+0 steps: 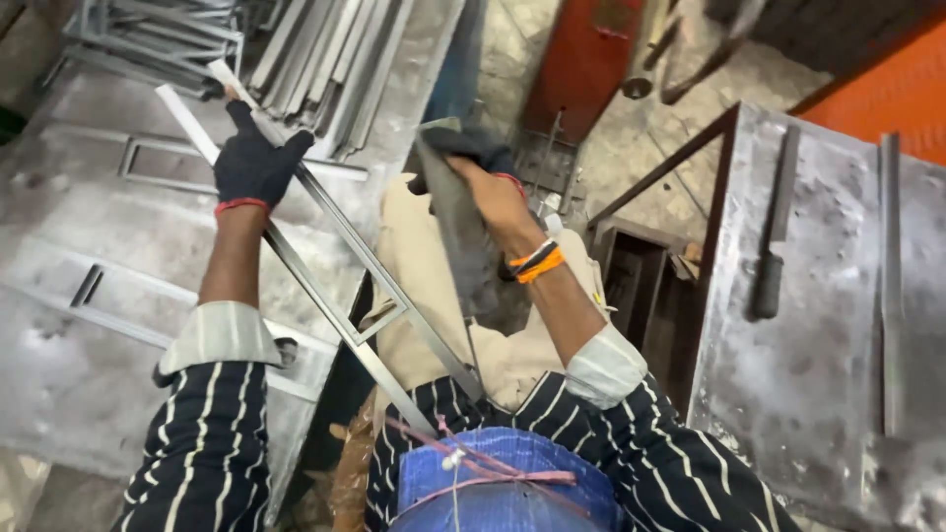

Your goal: Measuring and cutting metal frame sections using an industrial cutting machine in a factory.

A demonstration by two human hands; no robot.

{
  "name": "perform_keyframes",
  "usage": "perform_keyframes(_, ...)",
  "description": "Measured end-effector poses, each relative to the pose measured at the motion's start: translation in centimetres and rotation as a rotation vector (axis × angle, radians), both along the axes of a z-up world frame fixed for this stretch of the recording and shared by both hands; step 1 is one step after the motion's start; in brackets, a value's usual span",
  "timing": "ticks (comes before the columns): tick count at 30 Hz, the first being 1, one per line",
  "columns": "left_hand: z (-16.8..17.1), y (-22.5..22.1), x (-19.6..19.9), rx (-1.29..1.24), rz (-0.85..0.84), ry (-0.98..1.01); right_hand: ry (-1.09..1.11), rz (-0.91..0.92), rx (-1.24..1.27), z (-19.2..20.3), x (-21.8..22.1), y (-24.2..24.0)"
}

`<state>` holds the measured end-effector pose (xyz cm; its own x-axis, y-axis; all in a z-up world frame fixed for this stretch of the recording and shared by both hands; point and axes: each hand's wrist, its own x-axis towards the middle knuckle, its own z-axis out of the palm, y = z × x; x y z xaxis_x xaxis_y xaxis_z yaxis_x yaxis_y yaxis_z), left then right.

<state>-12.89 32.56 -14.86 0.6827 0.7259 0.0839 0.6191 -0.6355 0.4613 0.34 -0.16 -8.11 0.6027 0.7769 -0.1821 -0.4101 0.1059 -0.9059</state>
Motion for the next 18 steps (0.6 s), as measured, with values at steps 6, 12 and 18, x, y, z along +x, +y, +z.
perform_keyframes(6,-1.3,4.2,-11.2,-0.036,0.301,0.011,0.014,0.141,0.034,-3.4,-4.5,-2.2)
perform_keyframes(12,-6.5,14.5,-22.3,0.11,0.438,0.031,0.052,0.163,-0.072,-3.5,-5.3,0.3)
perform_keyframes(18,-6.1,15.9,-24.8,0.583,0.396,0.307,-0.087,0.227,-0.145,-7.0,-5.5,1.7)
